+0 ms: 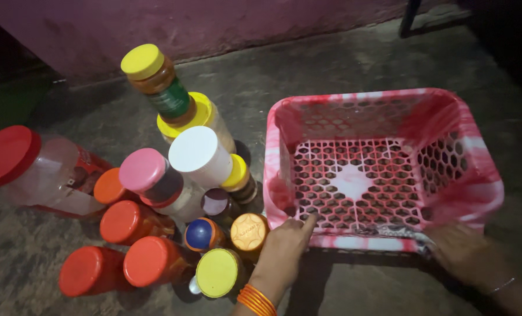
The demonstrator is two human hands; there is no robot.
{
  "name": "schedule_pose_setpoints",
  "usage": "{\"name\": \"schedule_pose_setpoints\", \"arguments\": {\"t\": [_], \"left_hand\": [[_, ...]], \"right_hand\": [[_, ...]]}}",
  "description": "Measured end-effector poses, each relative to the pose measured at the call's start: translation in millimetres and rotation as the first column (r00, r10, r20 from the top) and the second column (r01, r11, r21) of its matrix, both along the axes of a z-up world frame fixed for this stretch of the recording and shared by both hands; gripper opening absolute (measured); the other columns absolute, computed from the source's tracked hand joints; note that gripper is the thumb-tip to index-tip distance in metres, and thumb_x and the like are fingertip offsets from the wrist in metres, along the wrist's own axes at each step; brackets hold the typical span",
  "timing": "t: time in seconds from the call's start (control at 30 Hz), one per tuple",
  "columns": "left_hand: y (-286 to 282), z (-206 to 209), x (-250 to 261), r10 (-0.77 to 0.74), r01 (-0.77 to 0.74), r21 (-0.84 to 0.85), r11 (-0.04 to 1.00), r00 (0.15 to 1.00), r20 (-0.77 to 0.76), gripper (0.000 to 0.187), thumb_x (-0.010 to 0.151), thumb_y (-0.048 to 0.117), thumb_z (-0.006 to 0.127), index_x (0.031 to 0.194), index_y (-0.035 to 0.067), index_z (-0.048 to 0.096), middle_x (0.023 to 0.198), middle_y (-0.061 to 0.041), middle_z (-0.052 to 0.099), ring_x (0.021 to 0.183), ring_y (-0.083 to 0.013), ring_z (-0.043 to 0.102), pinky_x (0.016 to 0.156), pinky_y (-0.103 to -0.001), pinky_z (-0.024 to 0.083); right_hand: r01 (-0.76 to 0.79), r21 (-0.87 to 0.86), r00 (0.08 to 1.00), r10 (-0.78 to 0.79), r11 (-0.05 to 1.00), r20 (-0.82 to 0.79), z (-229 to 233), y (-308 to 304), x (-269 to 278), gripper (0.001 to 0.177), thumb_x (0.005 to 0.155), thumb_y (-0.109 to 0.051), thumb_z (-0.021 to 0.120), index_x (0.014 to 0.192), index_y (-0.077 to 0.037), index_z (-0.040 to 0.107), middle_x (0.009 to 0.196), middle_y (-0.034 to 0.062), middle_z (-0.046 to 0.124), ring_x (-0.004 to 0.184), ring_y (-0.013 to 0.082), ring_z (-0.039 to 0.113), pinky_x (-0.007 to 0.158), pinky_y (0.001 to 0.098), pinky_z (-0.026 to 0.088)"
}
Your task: The person removes several plastic jars from a pink plastic basket and places them on the floor. Then, using a patterned cloth, the person wipes the inside and outside surfaces of the basket, turning it over to clean all sides.
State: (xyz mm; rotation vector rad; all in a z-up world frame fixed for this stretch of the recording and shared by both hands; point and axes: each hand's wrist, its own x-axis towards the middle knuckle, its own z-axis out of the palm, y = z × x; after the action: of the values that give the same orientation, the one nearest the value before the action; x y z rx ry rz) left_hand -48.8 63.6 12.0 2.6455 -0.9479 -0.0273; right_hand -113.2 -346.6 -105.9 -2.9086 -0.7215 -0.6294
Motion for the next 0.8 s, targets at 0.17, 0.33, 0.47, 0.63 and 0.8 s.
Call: {"name": "schedule_pose_setpoints", "arguments": {"t": [0.17, 0.33, 0.47, 0.63, 0.8], "left_hand": [[-6, -1, -4, -0.032, 0.032, 0.022, 0.999, 0.999, -0.012, 0.066, 0.077, -0.002, 0.065, 0.14, 0.005, 0.049, 0.088, -0.017, 0.065, 0.088, -0.0347, 0.067, 0.074, -0.045, 0.055], [-6, -1, -10, -0.024, 0.023, -0.045, 0.999, 1.0, -0.011, 0.068, 0.077, -0.003, 0.064, 0.143, 0.006, 0.049, 0.087, -0.017, 0.065, 0.087, -0.0339, 0.067, 0.073, -0.045, 0.055], [-2, -2, -12, -0.038, 0.042, -0.088, 0.995, 0.998, 0.047, 0.07, 0.078, -0.002, 0.063, 0.146, 0.001, 0.046, 0.085, -0.017, 0.065, 0.087, -0.034, 0.066, 0.074, -0.044, 0.054], [0, 1, -11, -0.014, 0.011, -0.14, 0.99, 1.0, -0.016, 0.074, 0.074, -0.005, 0.062, 0.146, 0.0, 0.047, 0.086, -0.017, 0.066, 0.088, -0.0342, 0.067, 0.076, -0.044, 0.054], [1, 5, -9, 0.008, -0.009, -0.082, 0.997, 1.0, -0.008, 0.067, 0.071, -0.007, 0.064, 0.137, -0.001, 0.053, 0.09, -0.019, 0.066, 0.091, -0.0352, 0.067, 0.076, -0.044, 0.054]], "right_hand": [[0.277, -0.037, 0.947, -0.28, 0.96, -0.156, -7, 32, -3, 0.032, 0.081, -0.031, 0.069, 0.105, -0.012, 0.077, 0.108, 0.0082, 0.076, 0.084, 0.0279, 0.072, 0.08, 0.0444, 0.059], [-0.014, 0.01, 0.997, 0.014, 1.0, -0.078, 6, 138, 15, 0.019, 0.079, -0.022, 0.068, 0.092, -0.008, 0.072, 0.091, 0.0113, 0.072, 0.075, 0.0263, 0.071, 0.059, 0.0446, 0.054], [-0.124, 0.148, 0.953, 0.159, 0.981, -0.257, 20, 210, 33, 0.018, 0.084, -0.023, 0.067, 0.089, -0.005, 0.066, 0.082, 0.0098, 0.065, 0.075, 0.0267, 0.066, 0.068, 0.0433, 0.055], [-0.213, 0.155, 0.92, 0.251, 0.965, -0.301, 22, 204, 35, 0.022, 0.084, -0.026, 0.068, 0.094, -0.007, 0.067, 0.093, 0.0103, 0.067, 0.09, 0.0287, 0.067, 0.079, 0.0442, 0.054], [-0.068, 0.04, 0.98, 0.074, 0.997, -0.187, 13, 112, 7, 0.046, 0.077, -0.028, 0.066, 0.116, -0.004, 0.063, 0.108, 0.0138, 0.069, 0.101, 0.032, 0.067, 0.085, 0.048, 0.053]]}}
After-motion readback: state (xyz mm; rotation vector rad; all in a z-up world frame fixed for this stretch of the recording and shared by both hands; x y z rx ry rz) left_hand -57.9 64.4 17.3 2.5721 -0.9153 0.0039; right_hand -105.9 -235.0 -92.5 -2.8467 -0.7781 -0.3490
